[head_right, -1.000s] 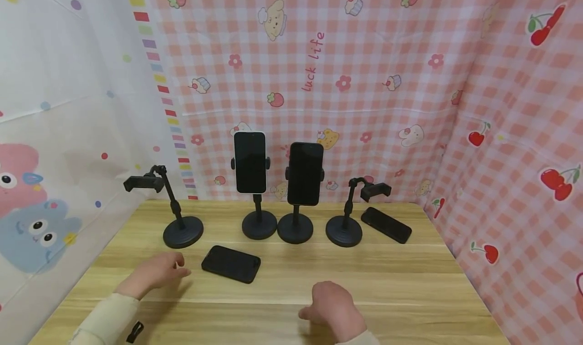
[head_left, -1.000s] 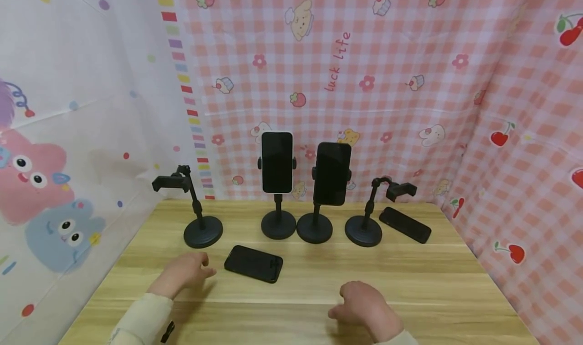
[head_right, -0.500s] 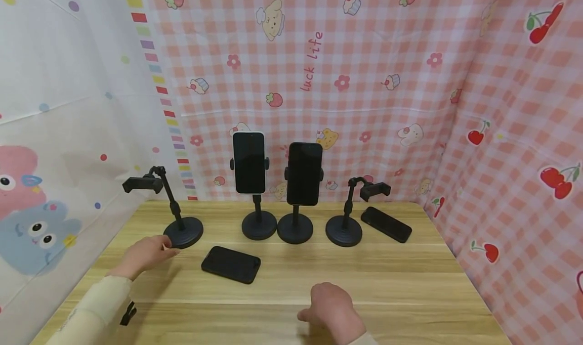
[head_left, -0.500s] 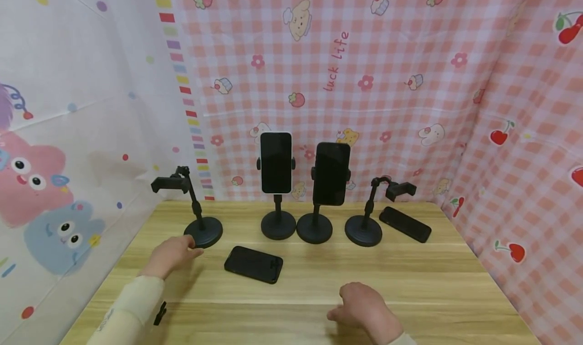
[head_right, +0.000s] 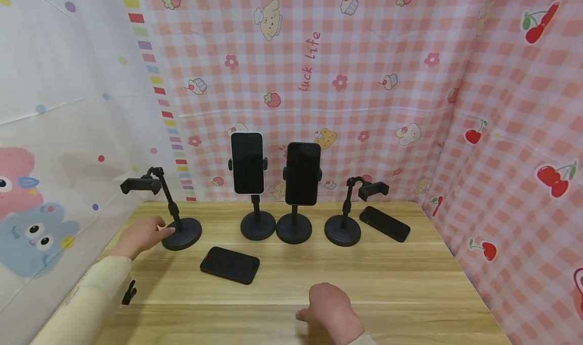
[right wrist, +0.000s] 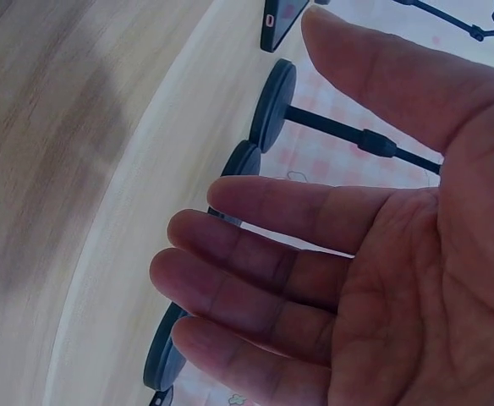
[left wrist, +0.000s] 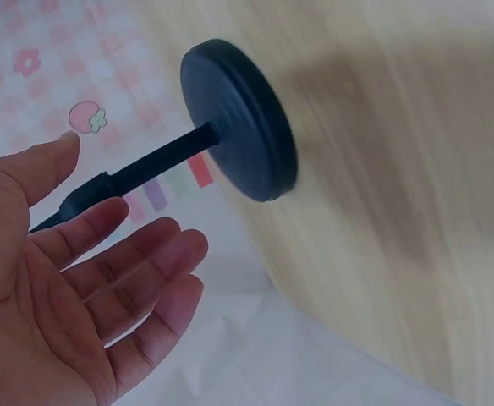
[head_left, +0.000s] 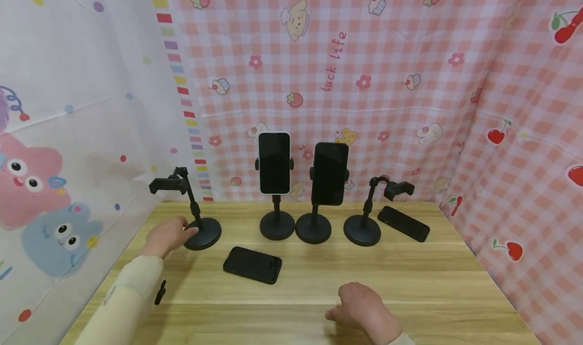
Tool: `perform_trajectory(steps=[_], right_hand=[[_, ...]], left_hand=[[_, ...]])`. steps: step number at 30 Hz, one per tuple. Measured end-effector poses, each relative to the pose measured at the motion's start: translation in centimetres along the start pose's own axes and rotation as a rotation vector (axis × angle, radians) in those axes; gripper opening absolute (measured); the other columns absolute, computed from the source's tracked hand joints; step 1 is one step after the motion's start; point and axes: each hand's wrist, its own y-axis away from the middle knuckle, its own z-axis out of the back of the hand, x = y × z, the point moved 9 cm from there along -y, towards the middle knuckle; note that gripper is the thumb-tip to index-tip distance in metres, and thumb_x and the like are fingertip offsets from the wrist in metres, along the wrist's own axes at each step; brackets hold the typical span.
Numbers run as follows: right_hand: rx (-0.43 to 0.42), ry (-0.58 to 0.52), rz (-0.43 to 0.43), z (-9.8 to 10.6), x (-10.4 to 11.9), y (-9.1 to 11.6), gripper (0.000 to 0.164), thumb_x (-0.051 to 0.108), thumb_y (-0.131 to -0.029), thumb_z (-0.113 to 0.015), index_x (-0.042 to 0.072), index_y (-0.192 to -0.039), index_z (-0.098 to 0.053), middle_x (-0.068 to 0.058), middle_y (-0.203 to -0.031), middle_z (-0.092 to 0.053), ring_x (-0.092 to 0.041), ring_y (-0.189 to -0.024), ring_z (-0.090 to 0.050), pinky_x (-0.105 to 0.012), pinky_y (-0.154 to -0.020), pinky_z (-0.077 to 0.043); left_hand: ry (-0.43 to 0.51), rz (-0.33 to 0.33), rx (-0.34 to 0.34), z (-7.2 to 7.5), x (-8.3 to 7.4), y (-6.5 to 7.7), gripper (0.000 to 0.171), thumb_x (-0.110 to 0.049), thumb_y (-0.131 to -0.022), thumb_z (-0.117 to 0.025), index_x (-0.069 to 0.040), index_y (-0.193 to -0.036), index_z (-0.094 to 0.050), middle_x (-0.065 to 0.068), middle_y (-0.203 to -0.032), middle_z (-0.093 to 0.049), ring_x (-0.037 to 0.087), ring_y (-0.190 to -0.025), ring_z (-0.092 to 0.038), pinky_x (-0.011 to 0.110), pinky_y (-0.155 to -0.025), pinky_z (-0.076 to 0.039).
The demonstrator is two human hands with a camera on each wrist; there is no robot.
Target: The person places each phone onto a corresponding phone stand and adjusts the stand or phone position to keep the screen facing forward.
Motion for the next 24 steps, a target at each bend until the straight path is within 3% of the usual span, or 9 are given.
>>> perform_trajectory(steps=[9, 17, 20, 24], right_hand=[[-0.042, 0.021, 0.027, 0.6, 0.2, 0.2, 0.037, 0.035, -0.073, -0.075, -0.001, -0.077, -0.064, -0.010, -0.074, -0.063, -0.027, -0.069, -0.057, -0.048, -0.068, -0.051], [-0.052, 0.037, 0.021, 0.8, 0.1, 0.3, 0.038, 0.035, -0.073, -0.075, -0.001, -0.078, -0.065, -0.011, -0.075, -0.064, -0.028, -0.071, -0.058, -0.048, -0.069, -0.051], [-0.062, 0.041, 0.013, 1.0, 0.0, 0.3, 0.038, 0.036, -0.073, -0.075, 0.000, -0.076, -0.064, -0.010, -0.073, -0.063, -0.027, -0.069, -0.057, -0.047, -0.068, -0.051], [-0.063, 0.046, 0.000, 1.1, -0.2, 0.2, 0.038, 0.037, -0.073, -0.076, 0.000, -0.077, -0.064, -0.010, -0.074, -0.063, -0.027, -0.071, -0.058, -0.047, -0.068, -0.051]], left_hand=[[0.063, 0.018, -0.026, 1.3, 0.8, -2.5, 0.061, -0.037, -0.096, -0.049, 0.017, -0.125, -0.048, 0.039, -0.124, -0.053, 0.052, -0.106, -0.052, 0.062, -0.086, -0.045], [0.106, 0.075, -0.017, 2.1, 0.7, -3.9, 0.070, -0.044, -0.098, -0.044, 0.016, -0.134, -0.039, 0.042, -0.135, -0.040, 0.053, -0.114, -0.045, 0.063, -0.092, -0.041], [0.114, 0.066, -0.022, 2.1, 0.6, -4.5, 0.072, -0.044, -0.099, -0.041, 0.016, -0.137, -0.035, 0.041, -0.139, -0.035, 0.054, -0.119, -0.040, 0.064, -0.097, -0.037], [0.104, 0.030, -0.037, 2.1, 0.3, -5.2, 0.068, -0.039, -0.100, -0.040, 0.020, -0.135, -0.036, 0.043, -0.135, -0.039, 0.054, -0.117, -0.041, 0.064, -0.097, -0.037]])
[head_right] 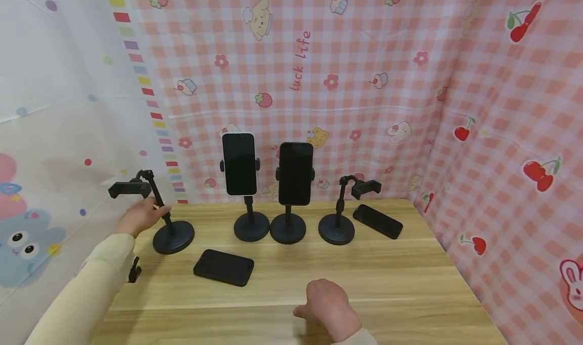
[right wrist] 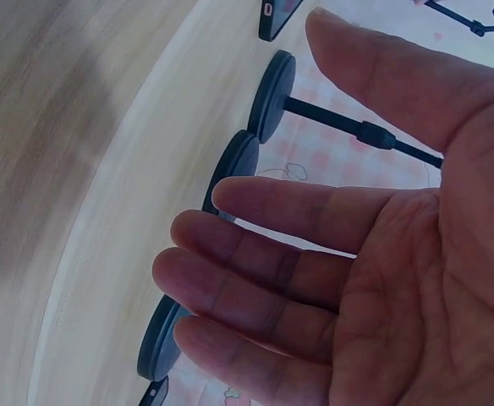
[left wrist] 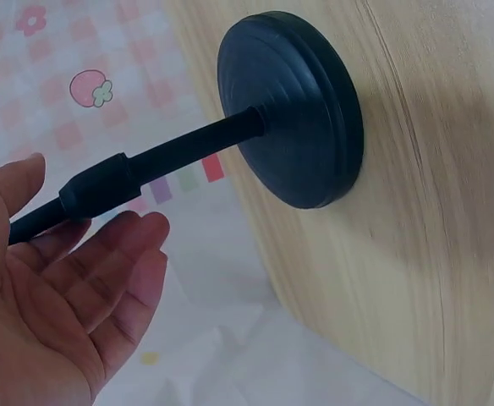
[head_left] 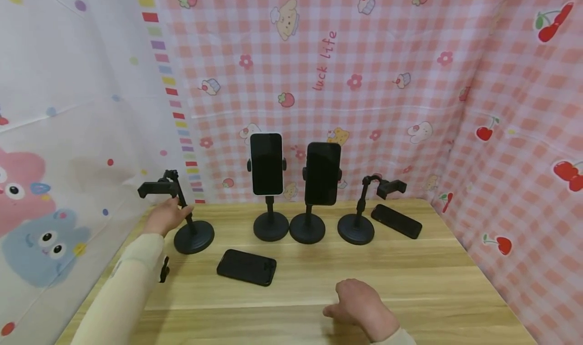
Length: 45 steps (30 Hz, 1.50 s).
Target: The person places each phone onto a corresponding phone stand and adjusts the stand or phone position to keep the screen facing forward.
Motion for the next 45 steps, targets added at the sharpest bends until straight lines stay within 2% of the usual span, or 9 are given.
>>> perform_trajectory(steps=[5, 11, 17, 21, 25, 34, 37, 42, 45], right_hand=[[0.013, -0.003, -0.007, -0.1, 0.1, 0.0, 0.040, 0.037, -0.074, -0.076, -0.001, -0.080, -0.065, -0.011, -0.077, -0.064, -0.028, -0.073, -0.059, -0.048, -0.070, -0.051], [0.019, -0.010, -0.004, -0.2, 0.3, 0.0, 0.041, 0.036, -0.074, -0.076, -0.002, -0.082, -0.065, -0.012, -0.079, -0.065, -0.030, -0.075, -0.059, -0.049, -0.072, -0.051], [0.017, -0.003, 0.012, -0.3, 0.4, -0.1, 0.042, 0.037, -0.074, -0.075, -0.002, -0.084, -0.065, -0.013, -0.080, -0.066, -0.030, -0.076, -0.060, -0.049, -0.073, -0.051], [0.006, 0.000, 0.024, -0.2, 0.5, -0.1, 0.042, 0.038, -0.074, -0.076, -0.003, -0.083, -0.066, -0.012, -0.080, -0.066, -0.030, -0.076, -0.060, -0.048, -0.072, -0.052], [0.011, 0.003, 0.028, -0.3, 0.6, -0.1, 0.043, 0.038, -0.074, -0.075, -0.003, -0.084, -0.066, -0.012, -0.080, -0.066, -0.029, -0.076, -0.060, -0.048, -0.072, -0.052], [0.044, -0.007, 0.024, -0.5, 0.7, -0.1, 0.047, 0.038, -0.076, -0.075, -0.006, -0.092, -0.067, -0.015, -0.086, -0.067, -0.031, -0.081, -0.060, -0.050, -0.077, -0.051], [0.049, -0.010, 0.022, -0.6, 0.7, 0.0, 0.048, 0.037, -0.076, -0.075, -0.006, -0.094, -0.067, -0.016, -0.089, -0.068, -0.032, -0.083, -0.060, -0.051, -0.079, -0.051], [0.042, -0.014, 0.029, -0.5, 0.9, 0.1, 0.048, 0.037, -0.076, -0.074, -0.007, -0.095, -0.067, -0.017, -0.091, -0.068, -0.034, -0.085, -0.060, -0.051, -0.079, -0.051], [0.036, -0.017, 0.035, -0.5, 1.0, 0.1, 0.048, 0.037, -0.076, -0.074, -0.006, -0.094, -0.067, -0.016, -0.089, -0.068, -0.033, -0.083, -0.060, -0.051, -0.078, -0.051]], left_hand=[[0.002, 0.004, -0.023, 0.3, 0.1, 0.0, 0.058, -0.032, -0.102, -0.038, 0.020, -0.127, -0.045, 0.042, -0.125, -0.049, 0.053, -0.110, -0.048, 0.064, -0.093, -0.041], [0.010, 0.006, -0.079, 0.7, 0.1, 0.2, 0.044, -0.024, -0.103, -0.038, 0.014, -0.107, -0.058, 0.033, -0.102, -0.062, 0.046, -0.091, -0.058, 0.060, -0.081, -0.047], [-0.031, -0.022, -0.108, 0.8, -0.5, 0.5, 0.043, -0.023, -0.102, -0.040, 0.015, -0.103, -0.061, 0.034, -0.100, -0.064, 0.046, -0.091, -0.059, 0.060, -0.083, -0.047], [-0.017, -0.056, -0.137, 0.7, -1.3, 0.7, 0.040, -0.022, -0.102, -0.042, 0.011, -0.093, -0.063, 0.025, -0.081, -0.064, 0.035, -0.069, -0.058, 0.049, -0.065, -0.049], [0.004, -0.078, -0.163, 0.6, -2.0, 1.1, 0.038, -0.023, -0.101, -0.044, 0.007, -0.086, -0.063, 0.015, -0.066, -0.057, 0.025, -0.054, -0.048, 0.037, -0.051, -0.039], [-0.034, -0.111, -0.165, -0.3, -3.3, 1.9, 0.033, -0.023, -0.099, -0.048, 0.004, -0.090, -0.066, 0.022, -0.085, -0.068, 0.030, -0.068, -0.059, 0.047, -0.060, -0.047], [-0.017, -0.114, -0.174, -0.5, -3.6, 2.1, 0.033, -0.023, -0.099, -0.049, 0.003, -0.087, -0.066, 0.020, -0.082, -0.068, 0.029, -0.065, -0.057, 0.045, -0.058, -0.046], [0.000, -0.172, -0.246, -0.6, -4.7, 2.6, 0.029, -0.018, -0.096, -0.055, 0.001, -0.077, -0.064, 0.016, -0.069, -0.065, 0.024, -0.055, -0.054, 0.039, -0.051, -0.044], [0.041, -0.196, -0.281, -0.7, -5.3, 2.9, 0.021, -0.015, -0.095, -0.058, -0.001, -0.079, -0.059, 0.012, -0.061, -0.059, 0.021, -0.052, -0.051, 0.034, -0.049, -0.041]])
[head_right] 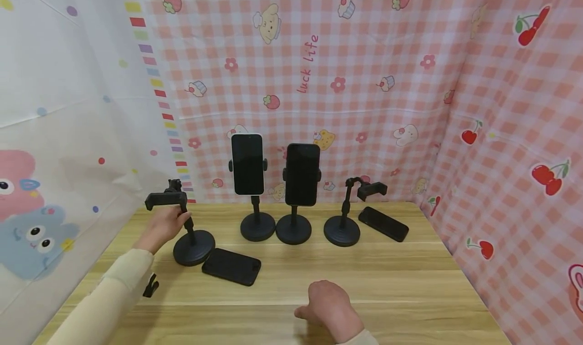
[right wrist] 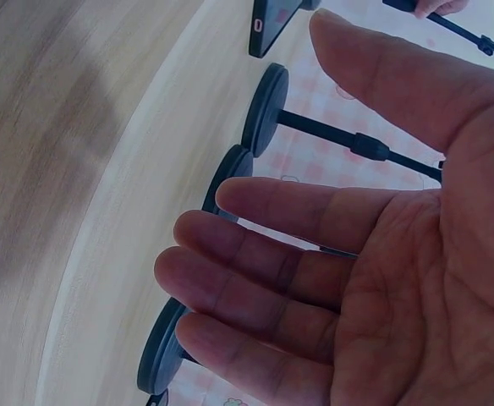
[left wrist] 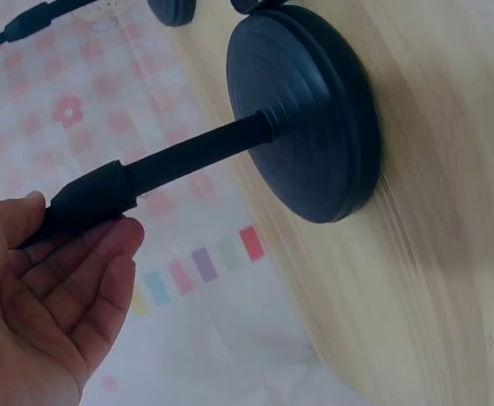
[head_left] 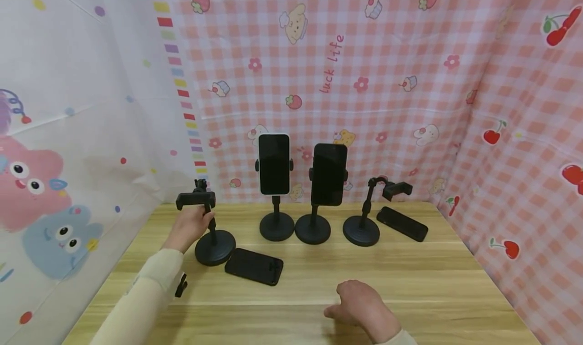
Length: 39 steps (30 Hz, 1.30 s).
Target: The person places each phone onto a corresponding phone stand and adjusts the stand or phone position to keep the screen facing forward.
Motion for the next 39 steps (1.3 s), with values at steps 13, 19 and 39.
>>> perform_trajectory(steps=[13, 19, 39], right_hand=[[0.007, -0.010, -0.016, 0.1, -0.1, 0.2, 0.048, 0.037, -0.076, -0.074, -0.007, -0.095, -0.067, -0.016, -0.090, -0.068, -0.034, -0.085, -0.060, -0.051, -0.080, -0.050], [0.015, -0.020, -0.017, 0.0, -0.2, 0.2, 0.049, 0.037, -0.076, -0.074, -0.007, -0.097, -0.067, -0.017, -0.091, -0.068, -0.034, -0.086, -0.060, -0.051, -0.080, -0.050], [0.061, -0.057, -0.045, -0.5, -0.7, 0.0, 0.049, 0.036, -0.077, -0.074, -0.008, -0.099, -0.067, -0.017, -0.093, -0.068, -0.033, -0.085, -0.061, -0.051, -0.081, -0.051]], left_hand=[[0.074, -0.085, -0.027, -1.2, -4.0, 1.2, 0.016, -0.010, -0.092, -0.062, 0.001, -0.081, -0.058, 0.009, -0.059, -0.055, 0.018, -0.049, -0.047, 0.031, -0.047, -0.038], [0.095, -0.177, -0.083, -1.6, -6.5, 2.1, 0.013, -0.009, -0.090, -0.065, -0.002, -0.088, -0.053, 0.007, -0.061, -0.051, 0.017, -0.048, -0.045, 0.030, -0.045, -0.037], [0.069, -0.151, -0.107, -1.6, -7.4, 3.8, 0.032, -0.032, -0.087, -0.069, -0.011, -0.107, -0.058, 0.015, -0.085, -0.071, 0.027, -0.069, -0.065, 0.046, -0.057, -0.056]])
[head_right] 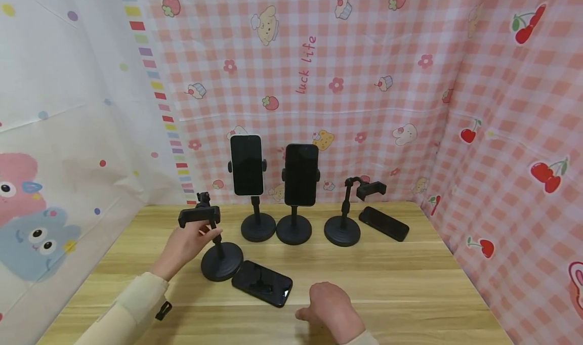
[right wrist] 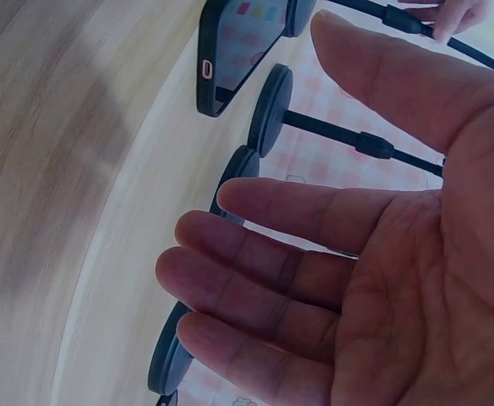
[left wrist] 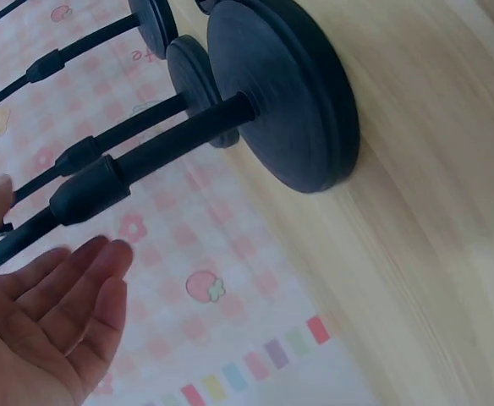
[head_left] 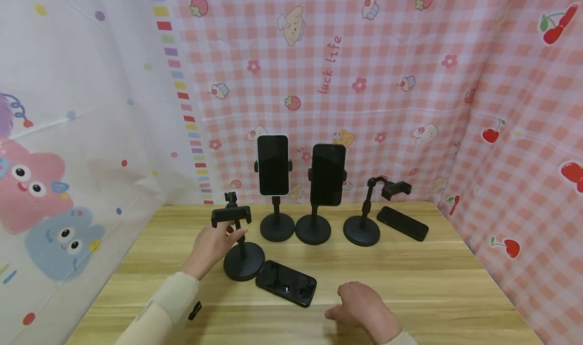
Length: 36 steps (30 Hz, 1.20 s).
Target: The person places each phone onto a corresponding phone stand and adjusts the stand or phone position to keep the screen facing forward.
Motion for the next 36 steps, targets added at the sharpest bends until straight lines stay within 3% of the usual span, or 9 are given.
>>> perform_trajectory(steps=[5, 10, 13, 17, 21, 23, 27, 30, 36], right_hand=[[0.010, -0.011, -0.006, -0.1, -0.2, -0.1, 0.050, 0.036, -0.077, -0.074, -0.008, -0.100, -0.067, -0.017, -0.093, -0.068, -0.033, -0.086, -0.061, -0.052, -0.081, -0.051], [0.003, -0.014, 0.002, -0.3, -0.2, -0.2, 0.050, 0.036, -0.077, -0.075, -0.008, -0.100, -0.067, -0.018, -0.094, -0.068, -0.034, -0.087, -0.061, -0.052, -0.082, -0.051], [0.003, -0.016, 0.003, -0.4, -0.2, -0.2, 0.050, 0.036, -0.077, -0.075, -0.008, -0.099, -0.067, -0.017, -0.093, -0.069, -0.033, -0.086, -0.061, -0.052, -0.081, -0.051], [0.011, -0.017, -0.003, -0.6, -0.3, -0.4, 0.050, 0.036, -0.077, -0.075, -0.007, -0.099, -0.067, -0.016, -0.093, -0.069, -0.033, -0.086, -0.061, -0.052, -0.081, -0.051], [0.022, -0.012, -0.004, -0.8, -0.2, -0.5, 0.051, 0.036, -0.077, -0.074, -0.007, -0.101, -0.067, -0.017, -0.094, -0.069, -0.033, -0.088, -0.061, -0.052, -0.083, -0.050], [0.023, -0.011, 0.000, -0.8, -0.2, -0.5, 0.051, 0.036, -0.077, -0.074, -0.008, -0.102, -0.067, -0.017, -0.095, -0.069, -0.033, -0.088, -0.061, -0.052, -0.083, -0.050], [0.022, -0.008, 0.006, -0.9, -0.3, -0.5, 0.050, 0.036, -0.077, -0.074, -0.008, -0.101, -0.067, -0.017, -0.094, -0.068, -0.033, -0.087, -0.061, -0.051, -0.083, -0.050], [0.016, -0.003, 0.007, -1.0, -0.3, -0.5, 0.050, 0.036, -0.077, -0.074, -0.007, -0.100, -0.067, -0.017, -0.094, -0.069, -0.033, -0.087, -0.061, -0.051, -0.082, -0.051], [0.015, 0.007, -0.009, -1.0, -0.3, -0.6, 0.049, 0.036, -0.076, -0.075, -0.007, -0.098, -0.068, -0.017, -0.093, -0.069, -0.033, -0.085, -0.061, -0.051, -0.082, -0.051]], left_hand=[[-0.014, 0.103, 0.000, 1.3, 0.9, 0.9, 0.054, -0.048, -0.084, -0.066, -0.008, -0.120, -0.059, 0.026, -0.097, -0.072, 0.037, -0.081, -0.067, 0.054, -0.066, -0.056], [0.001, 0.104, -0.096, 3.8, 0.9, 1.4, 0.076, -0.051, -0.080, -0.069, -0.006, -0.138, -0.048, 0.028, -0.114, -0.067, 0.039, -0.090, -0.065, 0.057, -0.070, -0.053], [-0.006, 0.017, -0.200, 5.7, 0.1, 1.8, 0.087, -0.045, -0.075, -0.076, -0.004, -0.143, -0.040, 0.024, -0.123, -0.063, 0.037, -0.098, -0.064, 0.055, -0.066, -0.054], [-0.047, -0.188, -0.333, 7.9, -1.9, 2.2, 0.094, -0.048, -0.067, -0.080, -0.002, -0.140, -0.043, 0.022, -0.123, -0.064, 0.033, -0.103, -0.062, 0.050, -0.056, -0.054], [-0.081, -0.368, -0.369, 9.1, -4.4, 2.3, 0.093, -0.066, -0.073, -0.063, 0.000, -0.138, -0.047, 0.024, -0.126, -0.061, 0.034, -0.112, -0.057, 0.053, -0.074, -0.056], [-0.103, -0.429, -0.359, 9.4, -5.5, 2.1, 0.088, -0.065, -0.077, -0.060, -0.001, -0.136, -0.050, 0.024, -0.127, -0.060, 0.035, -0.113, -0.056, 0.053, -0.083, -0.053], [-0.158, -0.490, -0.332, 9.7, -7.2, 1.9, 0.075, -0.042, -0.070, -0.080, 0.000, -0.129, -0.058, 0.021, -0.126, -0.062, 0.032, -0.108, -0.060, 0.050, -0.083, -0.054], [-0.195, -0.516, -0.319, 9.7, -7.7, 1.8, 0.065, -0.027, -0.067, -0.085, 0.001, -0.121, -0.063, 0.020, -0.122, -0.065, 0.031, -0.105, -0.062, 0.049, -0.082, -0.056], [-0.218, -0.539, -0.297, 9.3, -8.0, 1.6, 0.055, -0.033, -0.078, -0.077, 0.003, -0.118, -0.065, 0.022, -0.120, -0.066, 0.033, -0.101, -0.064, 0.051, -0.078, -0.056]])
